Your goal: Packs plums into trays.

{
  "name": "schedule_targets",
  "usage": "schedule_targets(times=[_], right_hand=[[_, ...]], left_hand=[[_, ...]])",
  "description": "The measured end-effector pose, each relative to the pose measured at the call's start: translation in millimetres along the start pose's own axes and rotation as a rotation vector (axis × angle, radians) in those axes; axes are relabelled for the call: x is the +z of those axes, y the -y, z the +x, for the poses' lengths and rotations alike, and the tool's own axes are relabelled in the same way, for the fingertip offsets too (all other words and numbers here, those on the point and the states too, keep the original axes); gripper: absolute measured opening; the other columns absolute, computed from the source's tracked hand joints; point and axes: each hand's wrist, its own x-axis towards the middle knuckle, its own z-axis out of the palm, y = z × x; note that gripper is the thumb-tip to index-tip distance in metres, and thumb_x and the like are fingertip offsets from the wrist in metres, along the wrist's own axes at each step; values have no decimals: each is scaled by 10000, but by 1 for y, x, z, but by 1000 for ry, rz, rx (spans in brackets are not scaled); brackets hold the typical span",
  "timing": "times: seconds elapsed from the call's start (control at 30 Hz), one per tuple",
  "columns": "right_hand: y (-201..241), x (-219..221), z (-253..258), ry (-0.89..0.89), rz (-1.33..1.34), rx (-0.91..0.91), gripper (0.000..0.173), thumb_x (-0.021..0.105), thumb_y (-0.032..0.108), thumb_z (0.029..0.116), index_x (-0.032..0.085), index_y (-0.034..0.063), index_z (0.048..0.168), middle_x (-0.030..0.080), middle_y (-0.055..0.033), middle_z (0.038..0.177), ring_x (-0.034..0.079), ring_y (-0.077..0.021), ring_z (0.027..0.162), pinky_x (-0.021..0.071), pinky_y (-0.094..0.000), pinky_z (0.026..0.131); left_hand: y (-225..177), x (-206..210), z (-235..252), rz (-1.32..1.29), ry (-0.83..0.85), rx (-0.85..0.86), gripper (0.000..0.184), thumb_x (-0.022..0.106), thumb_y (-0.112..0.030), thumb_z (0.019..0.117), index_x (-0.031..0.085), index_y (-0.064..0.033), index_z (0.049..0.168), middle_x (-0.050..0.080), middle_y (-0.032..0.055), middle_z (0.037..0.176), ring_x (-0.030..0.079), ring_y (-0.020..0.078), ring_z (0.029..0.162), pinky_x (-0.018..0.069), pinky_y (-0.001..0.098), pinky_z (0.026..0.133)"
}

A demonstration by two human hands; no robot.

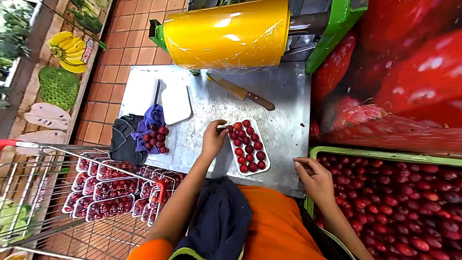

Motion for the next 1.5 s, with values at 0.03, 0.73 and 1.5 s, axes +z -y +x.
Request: schedule_targets(times=[0.03, 0.73, 1.5], right_hand=[[0, -3, -2, -5, 17, 16, 220, 602, 250, 1004, 744, 120, 1110, 721, 9, 958, 676, -62, 735, 602, -249, 644], [17, -3, 6, -114, 69, 13, 215, 596, 230, 1012, 736, 103, 1114, 711, -3, 965, 679, -94, 747, 607, -288, 649], [37, 79, 90, 371, -295, 88, 320, 479, 146, 1075, 671, 102, 1327, 691, -151, 1156, 695, -293, 1023, 570, -515, 911]], left_hand=[[3, 2, 1, 6, 9, 5, 279, 691, -117, 982, 658, -26, 1243, 662, 154, 1238, 706, 212, 1051, 594, 401, 959], [7, 31, 7, 3, -115, -148, 249, 565, -229, 1066, 727, -58, 1147, 744, 105, 1070, 709, 189, 992, 551, 422, 957], [8, 30, -81, -258, 158, -386, 411, 653, -43, 984, 579, -67, 1387, 713, 93, 1189, 742, 208, 947, 633, 429, 877]])
